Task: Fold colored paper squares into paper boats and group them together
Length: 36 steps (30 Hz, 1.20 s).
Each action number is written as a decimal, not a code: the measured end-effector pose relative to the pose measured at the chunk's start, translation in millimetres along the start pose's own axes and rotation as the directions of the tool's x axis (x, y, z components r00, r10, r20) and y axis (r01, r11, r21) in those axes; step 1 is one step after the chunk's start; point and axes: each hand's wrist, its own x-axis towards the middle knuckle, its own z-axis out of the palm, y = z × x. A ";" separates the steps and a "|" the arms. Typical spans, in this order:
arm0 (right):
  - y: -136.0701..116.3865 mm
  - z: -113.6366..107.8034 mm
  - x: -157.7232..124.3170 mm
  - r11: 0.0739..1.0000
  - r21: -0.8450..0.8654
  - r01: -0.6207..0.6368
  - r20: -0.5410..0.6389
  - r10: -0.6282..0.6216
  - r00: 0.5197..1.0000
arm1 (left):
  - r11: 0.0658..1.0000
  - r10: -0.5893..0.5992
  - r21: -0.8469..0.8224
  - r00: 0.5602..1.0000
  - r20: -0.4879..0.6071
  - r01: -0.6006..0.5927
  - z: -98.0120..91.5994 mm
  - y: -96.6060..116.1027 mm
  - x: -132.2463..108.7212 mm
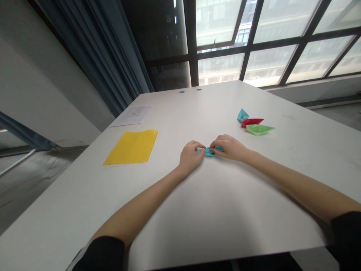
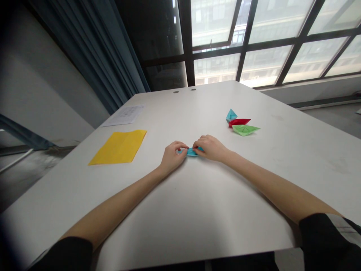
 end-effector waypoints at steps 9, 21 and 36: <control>-1.1 -1.5 -0.5 0.997 -0.077 0.016 0.059 -0.011 0.998 | 0.975 0.015 0.220 0.995 0.102 -0.038 -1.9 3.0 -3.9; -4.8 -5.1 1.0 0.998 -0.023 -0.058 0.184 0.061 0.981 | 0.958 0.094 0.253 0.983 0.157 -0.132 -2.7 4.3 -5.3; -1.8 -13.2 6.4 0.997 0.060 -0.056 0.175 0.044 0.984 | 0.964 0.088 0.233 0.984 0.158 -0.124 -2.8 2.5 -7.1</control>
